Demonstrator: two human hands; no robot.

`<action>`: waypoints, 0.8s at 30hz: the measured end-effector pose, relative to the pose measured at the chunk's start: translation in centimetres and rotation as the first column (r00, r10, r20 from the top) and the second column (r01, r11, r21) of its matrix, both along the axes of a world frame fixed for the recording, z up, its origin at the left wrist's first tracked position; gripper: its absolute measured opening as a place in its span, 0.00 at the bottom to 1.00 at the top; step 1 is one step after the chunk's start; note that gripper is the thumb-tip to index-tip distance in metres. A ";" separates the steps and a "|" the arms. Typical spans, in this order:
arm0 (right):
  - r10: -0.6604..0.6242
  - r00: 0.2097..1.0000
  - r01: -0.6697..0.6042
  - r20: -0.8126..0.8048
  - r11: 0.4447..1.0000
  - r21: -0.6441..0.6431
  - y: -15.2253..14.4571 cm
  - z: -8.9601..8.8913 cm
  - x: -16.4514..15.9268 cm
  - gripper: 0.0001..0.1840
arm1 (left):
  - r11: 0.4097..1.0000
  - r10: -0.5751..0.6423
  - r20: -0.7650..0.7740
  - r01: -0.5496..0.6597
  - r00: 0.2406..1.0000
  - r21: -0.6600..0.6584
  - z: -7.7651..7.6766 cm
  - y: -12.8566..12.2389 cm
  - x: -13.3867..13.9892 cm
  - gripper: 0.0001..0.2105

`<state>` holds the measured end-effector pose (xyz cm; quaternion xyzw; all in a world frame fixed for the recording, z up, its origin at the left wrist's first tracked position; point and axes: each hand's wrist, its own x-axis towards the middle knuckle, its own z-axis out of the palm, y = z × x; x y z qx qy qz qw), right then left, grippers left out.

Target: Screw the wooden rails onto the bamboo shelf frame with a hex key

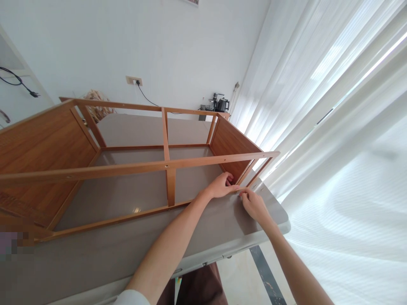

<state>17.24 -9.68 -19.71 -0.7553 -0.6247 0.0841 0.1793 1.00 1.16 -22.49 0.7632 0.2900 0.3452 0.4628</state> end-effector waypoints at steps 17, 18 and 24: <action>-0.133 0.987 0.141 -0.092 0.986 0.088 0.4 -1.1 -1.7 0.10 | 0.999 0.006 -0.003 -0.006 1.000 -0.038 0.1 0.0 0.1 0.25; -0.140 0.985 0.149 -0.100 0.985 0.087 0.4 -1.1 -1.7 0.11 | 0.999 0.005 -0.005 -0.005 1.000 -0.041 0.1 0.0 0.1 0.25; -0.082 0.996 0.087 -0.044 0.990 0.108 -0.3 -0.8 -2.1 0.16 | 0.999 0.003 -0.013 -0.004 1.000 -0.033 0.3 0.0 0.0 0.25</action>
